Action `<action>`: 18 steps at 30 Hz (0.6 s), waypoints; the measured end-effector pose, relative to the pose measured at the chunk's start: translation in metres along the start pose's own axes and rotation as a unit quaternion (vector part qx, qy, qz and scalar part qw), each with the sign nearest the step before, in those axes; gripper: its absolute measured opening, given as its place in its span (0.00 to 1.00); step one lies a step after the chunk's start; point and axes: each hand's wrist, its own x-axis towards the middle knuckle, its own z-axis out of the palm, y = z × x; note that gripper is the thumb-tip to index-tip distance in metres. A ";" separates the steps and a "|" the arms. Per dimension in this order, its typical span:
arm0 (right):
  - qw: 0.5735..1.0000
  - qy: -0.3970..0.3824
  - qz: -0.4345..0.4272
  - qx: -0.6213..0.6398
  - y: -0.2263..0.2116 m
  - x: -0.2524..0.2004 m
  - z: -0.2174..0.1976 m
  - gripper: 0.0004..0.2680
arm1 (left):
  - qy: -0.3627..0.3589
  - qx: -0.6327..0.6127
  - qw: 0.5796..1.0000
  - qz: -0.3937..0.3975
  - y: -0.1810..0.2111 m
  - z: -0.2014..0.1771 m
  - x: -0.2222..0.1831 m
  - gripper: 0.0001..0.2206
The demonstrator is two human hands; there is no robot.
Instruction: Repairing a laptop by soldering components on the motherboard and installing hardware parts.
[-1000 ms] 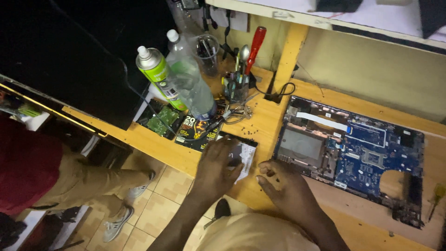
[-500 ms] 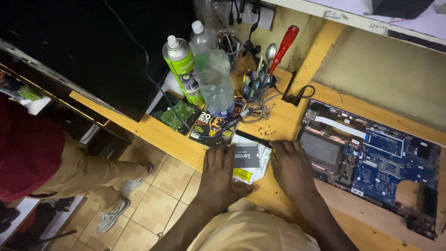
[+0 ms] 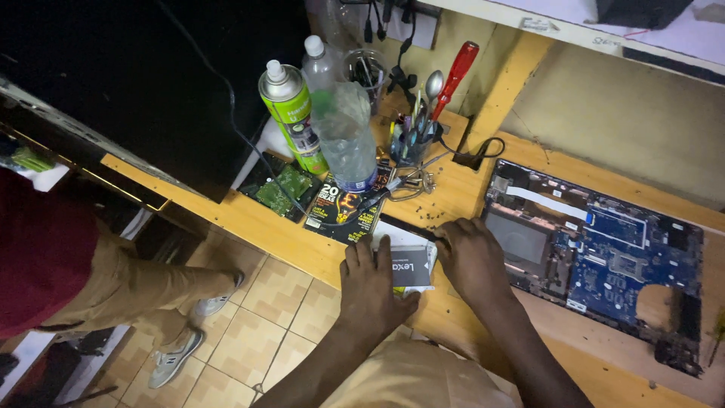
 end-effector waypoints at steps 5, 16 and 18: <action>1.000 -0.003 0.009 0.009 0.000 0.003 0.001 0.05 | 0.064 -0.005 0.998 0.020 -0.005 0.007 -0.002 0.50; 0.999 -0.034 0.016 0.025 0.004 -0.005 -0.004 0.10 | 0.075 -0.007 0.995 0.065 -0.007 -0.010 -0.005 0.49; 0.999 -0.038 0.015 0.019 0.004 -0.005 -0.006 0.10 | 0.085 0.006 0.994 0.067 -0.006 -0.008 -0.002 0.50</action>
